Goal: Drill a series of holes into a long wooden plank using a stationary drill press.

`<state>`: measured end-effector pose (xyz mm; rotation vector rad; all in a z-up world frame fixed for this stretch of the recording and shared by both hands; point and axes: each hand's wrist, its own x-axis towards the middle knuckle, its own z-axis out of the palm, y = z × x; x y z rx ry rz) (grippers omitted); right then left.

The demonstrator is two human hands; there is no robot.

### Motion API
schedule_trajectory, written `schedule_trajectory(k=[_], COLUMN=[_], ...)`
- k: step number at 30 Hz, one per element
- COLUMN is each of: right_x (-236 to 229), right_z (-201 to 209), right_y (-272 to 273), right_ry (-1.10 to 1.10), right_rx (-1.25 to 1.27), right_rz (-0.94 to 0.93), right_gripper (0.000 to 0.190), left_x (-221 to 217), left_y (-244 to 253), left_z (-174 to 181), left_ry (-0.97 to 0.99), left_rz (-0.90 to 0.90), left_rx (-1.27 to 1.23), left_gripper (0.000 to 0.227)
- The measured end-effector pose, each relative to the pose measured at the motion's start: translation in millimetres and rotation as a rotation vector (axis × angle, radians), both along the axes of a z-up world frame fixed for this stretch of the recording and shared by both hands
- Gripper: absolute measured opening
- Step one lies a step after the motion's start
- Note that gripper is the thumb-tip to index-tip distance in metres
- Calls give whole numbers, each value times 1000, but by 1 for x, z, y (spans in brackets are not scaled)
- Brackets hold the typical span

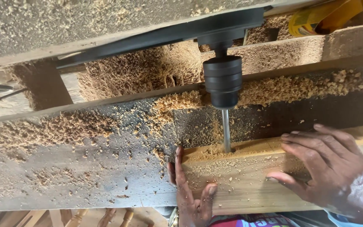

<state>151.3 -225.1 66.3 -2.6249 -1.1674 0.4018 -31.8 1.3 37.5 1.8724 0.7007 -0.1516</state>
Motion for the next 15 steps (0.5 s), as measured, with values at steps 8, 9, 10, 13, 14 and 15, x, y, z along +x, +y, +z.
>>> schedule_trajectory(k=[8,9,10,13,14,15], right_x=[10,12,12,12,11,6], right_z=[4,4,5,6,7,12], right_y=[13,14,15,16,17,14], right_ry=[-29,-37,-51,-96,-127,-133], right_rx=[129,130,142,184,208,215], right_rz=[-22,-22,-21,-21,-24,-26], right_gripper=[66,66,65,64,64,64], left_x=[8,12,15,16,16,17], left_y=[5,6,8,10,11,12], left_z=[-2,-1,2,5,5,7], left_ry=[-8,-16,-33,-78,-106,-112], left_rz=[-12,-13,-25,-39,-43,-45], left_rx=[17,18,42,67,65,72], left_gripper=[91,91,90,88,87,87])
